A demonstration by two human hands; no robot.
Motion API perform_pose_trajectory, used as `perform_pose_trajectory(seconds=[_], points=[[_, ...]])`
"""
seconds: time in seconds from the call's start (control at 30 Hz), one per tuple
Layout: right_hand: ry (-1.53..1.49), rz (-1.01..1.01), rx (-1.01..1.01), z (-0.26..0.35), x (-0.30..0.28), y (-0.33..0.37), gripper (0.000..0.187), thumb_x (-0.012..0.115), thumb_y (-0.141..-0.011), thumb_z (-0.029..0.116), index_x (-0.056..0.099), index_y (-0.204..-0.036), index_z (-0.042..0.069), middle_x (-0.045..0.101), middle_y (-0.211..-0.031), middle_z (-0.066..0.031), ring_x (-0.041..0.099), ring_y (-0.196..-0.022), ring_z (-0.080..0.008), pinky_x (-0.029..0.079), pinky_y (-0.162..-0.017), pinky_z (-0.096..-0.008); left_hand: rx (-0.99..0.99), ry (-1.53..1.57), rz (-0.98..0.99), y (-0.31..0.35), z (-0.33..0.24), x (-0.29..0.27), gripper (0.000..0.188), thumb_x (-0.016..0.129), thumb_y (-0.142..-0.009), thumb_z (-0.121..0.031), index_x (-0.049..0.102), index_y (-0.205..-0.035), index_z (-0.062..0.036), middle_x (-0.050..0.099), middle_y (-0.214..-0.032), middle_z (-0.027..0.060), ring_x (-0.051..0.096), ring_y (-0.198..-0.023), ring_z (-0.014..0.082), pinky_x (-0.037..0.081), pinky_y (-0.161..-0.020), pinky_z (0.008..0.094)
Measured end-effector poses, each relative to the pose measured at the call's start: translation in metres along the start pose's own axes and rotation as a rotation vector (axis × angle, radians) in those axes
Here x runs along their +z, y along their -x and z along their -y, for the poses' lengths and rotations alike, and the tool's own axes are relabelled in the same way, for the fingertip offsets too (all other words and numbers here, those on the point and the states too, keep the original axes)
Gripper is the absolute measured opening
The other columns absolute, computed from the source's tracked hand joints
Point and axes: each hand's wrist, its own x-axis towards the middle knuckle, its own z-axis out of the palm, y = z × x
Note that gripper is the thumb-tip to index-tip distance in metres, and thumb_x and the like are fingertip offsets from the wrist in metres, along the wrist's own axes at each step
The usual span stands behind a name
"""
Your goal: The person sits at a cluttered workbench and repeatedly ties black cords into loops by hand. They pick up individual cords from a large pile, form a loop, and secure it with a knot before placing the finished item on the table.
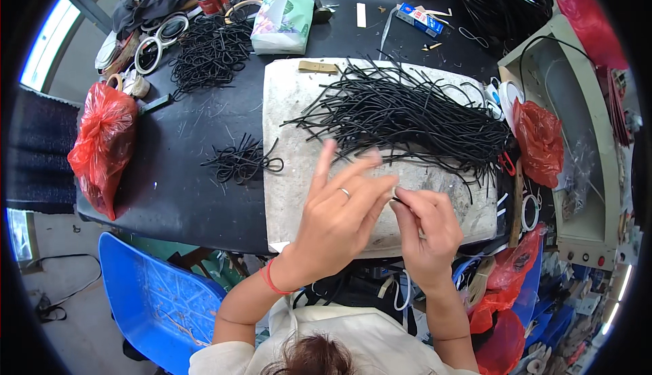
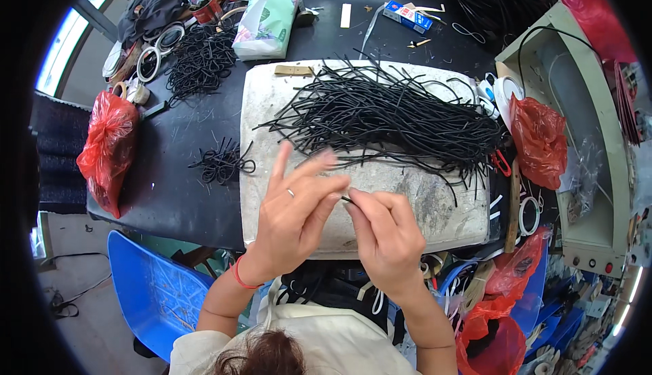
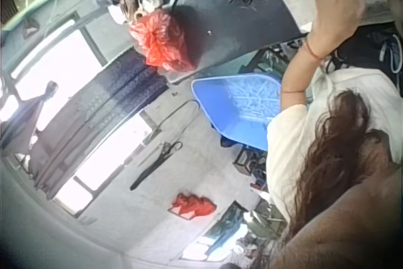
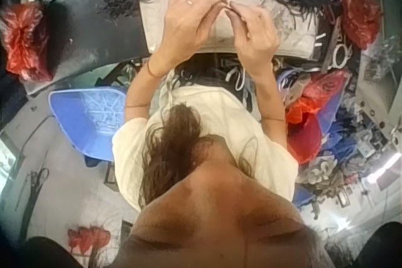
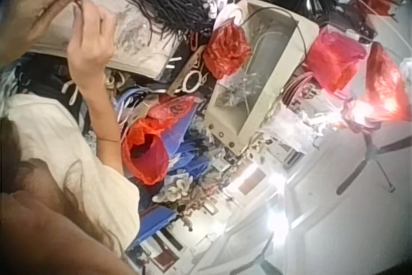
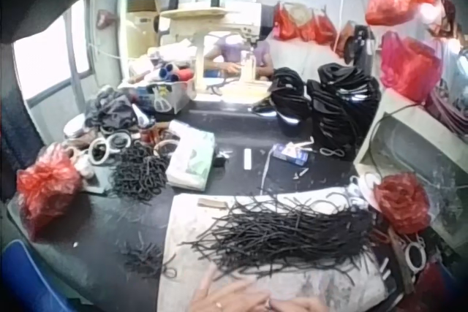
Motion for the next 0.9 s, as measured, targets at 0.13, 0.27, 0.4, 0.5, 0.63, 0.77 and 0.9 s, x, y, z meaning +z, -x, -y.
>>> perform_pose_trajectory(seconds=[0.13,0.27,0.4,0.5,0.63,0.77,0.9], points=[[0.038,-0.048,0.015,-0.001,-0.015,-0.004,0.026,0.07,-0.069,-0.003,0.065,-0.093,0.005,0.054,-0.073,-0.0053,0.051,-0.057,-0.0142,0.041,-0.049,-0.0246,-0.38,0.432,0.176,-0.004,-0.017,-0.01,0.021,0.061,-0.081,-0.009,0.062,-0.1,-0.0014,0.061,-0.075,0.0081,0.059,-0.07,0.0154,0.047,-0.066,0.0288],[-0.006,-0.075,0.104,-0.008,-0.019,-0.006,0.023,0.071,-0.069,-0.002,0.066,-0.09,0.005,0.053,-0.073,-0.0051,0.051,-0.056,-0.0133,0.04,-0.047,-0.0245,-0.784,0.885,0.382,0.008,-0.011,-0.025,0.021,0.056,-0.086,-0.011,0.06,-0.102,0.0014,0.062,-0.086,0.0043,0.053,-0.069,0.0062,0.043,-0.06,0.0201],[0.027,-0.098,0.075,-0.013,-0.013,-0.006,0.022,0.071,-0.068,-0.001,0.066,-0.088,0.005,0.054,-0.074,-0.0054,0.051,-0.057,-0.0132,0.04,-0.048,-0.0241,-0.897,1.113,0.376,0.02,-0.008,-0.022,0.022,0.054,-0.088,-0.014,0.057,-0.102,0.0032,0.06,-0.087,0.0028,0.053,-0.073,0.0056,0.044,-0.066,0.0195],[0.073,-0.145,0.076,-0.016,-0.011,-0.006,0.021,0.07,-0.069,-0.002,0.065,-0.088,0.004,0.055,-0.076,-0.0057,0.051,-0.058,-0.0136,0.04,-0.047,-0.024,-0.996,1.178,0.369,0.021,-0.009,-0.023,0.022,0.054,-0.089,-0.015,0.057,-0.102,0.0032,0.06,-0.085,0.004,0.055,-0.073,0.0063,0.046,-0.064,0.0198],[0.033,-0.282,0.154,-0.016,-0.007,-0.01,0.02,0.067,-0.071,-0.004,0.063,-0.089,0.003,0.056,-0.077,-0.0065,0.052,-0.06,-0.0155,0.041,-0.046,-0.0248,-1.009,1.173,0.355,0.022,-0.01,-0.02,0.022,0.055,-0.088,-0.015,0.057,-0.1,0.0037,0.06,-0.084,0.0056,0.058,-0.074,0.0083,0.048,-0.06,0.0198],[0.008,-0.092,0.109,0.002,0.007,-0.007,0.019,0.063,-0.073,-0.004,0.062,-0.091,0.003,0.056,-0.079,-0.0083,0.054,-0.063,-0.0165,0.043,-0.047,-0.026,-1.0,1.271,0.076,0.027,-0.009,-0.001,0.021,0.056,-0.088,-0.013,0.057,-0.1,0.0038,0.061,-0.087,0.0073,0.06,-0.075,0.0107,0.05,-0.06,0.0205],[-0.14,0.092,0.059,0.007,0.016,0.001,0.024,0.061,-0.074,-0.006,0.062,-0.097,0.001,0.057,-0.078,-0.0074,0.056,-0.065,-0.0193,0.045,-0.054,-0.0277,-1.034,1.348,-0.057,0.028,-0.003,0.006,0.022,0.057,-0.086,-0.012,0.058,-0.101,0.0037,0.062,-0.087,0.0076,0.06,-0.075,0.0112,0.051,-0.062,0.0215]])
